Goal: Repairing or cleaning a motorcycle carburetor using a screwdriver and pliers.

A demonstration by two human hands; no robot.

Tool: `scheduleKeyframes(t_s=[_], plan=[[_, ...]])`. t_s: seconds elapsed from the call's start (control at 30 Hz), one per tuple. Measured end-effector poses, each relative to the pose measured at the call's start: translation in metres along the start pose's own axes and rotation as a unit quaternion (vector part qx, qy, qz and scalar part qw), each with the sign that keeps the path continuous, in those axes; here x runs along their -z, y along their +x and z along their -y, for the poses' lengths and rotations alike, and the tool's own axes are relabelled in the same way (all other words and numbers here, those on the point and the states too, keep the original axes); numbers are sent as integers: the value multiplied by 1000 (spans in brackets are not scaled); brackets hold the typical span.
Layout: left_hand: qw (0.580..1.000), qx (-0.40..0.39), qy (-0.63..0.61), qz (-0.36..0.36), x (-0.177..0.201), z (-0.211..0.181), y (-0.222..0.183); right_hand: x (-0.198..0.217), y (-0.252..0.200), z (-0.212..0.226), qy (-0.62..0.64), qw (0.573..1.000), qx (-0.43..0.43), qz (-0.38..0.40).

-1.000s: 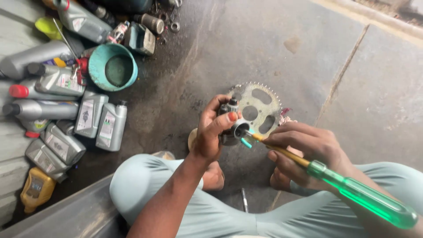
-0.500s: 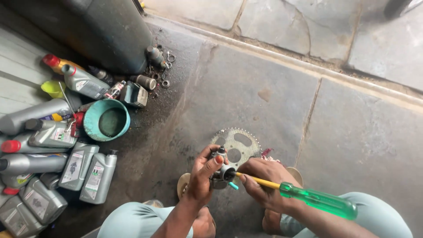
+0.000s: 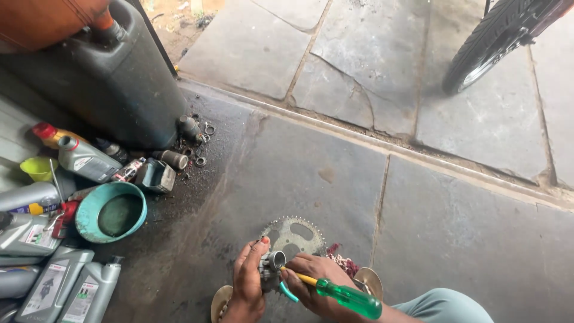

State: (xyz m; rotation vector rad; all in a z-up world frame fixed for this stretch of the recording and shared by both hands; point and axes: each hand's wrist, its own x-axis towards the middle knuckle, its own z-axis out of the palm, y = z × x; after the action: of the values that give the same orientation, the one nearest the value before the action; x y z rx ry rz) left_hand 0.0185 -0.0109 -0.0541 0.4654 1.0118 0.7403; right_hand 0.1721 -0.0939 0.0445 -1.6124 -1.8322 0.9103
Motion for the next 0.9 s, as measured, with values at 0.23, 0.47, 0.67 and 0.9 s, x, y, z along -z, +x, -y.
scheduleKeyframes(t_s=[0.23,0.47,0.67,0.9], plan=[[999,35,-26,-18,-1,-2,-1,-69,-12,-78,-156,987,33,-3],[986,95,117,75,-19,-40,-17,-6,-4,-25,-109,990,-83,38],[981,65,104,151,-10,-42,-21,33,-5,0,91,986,-141,-6],[985,92,82,119,-21,-41,-26,23,-7,-5,12,973,-185,137]])
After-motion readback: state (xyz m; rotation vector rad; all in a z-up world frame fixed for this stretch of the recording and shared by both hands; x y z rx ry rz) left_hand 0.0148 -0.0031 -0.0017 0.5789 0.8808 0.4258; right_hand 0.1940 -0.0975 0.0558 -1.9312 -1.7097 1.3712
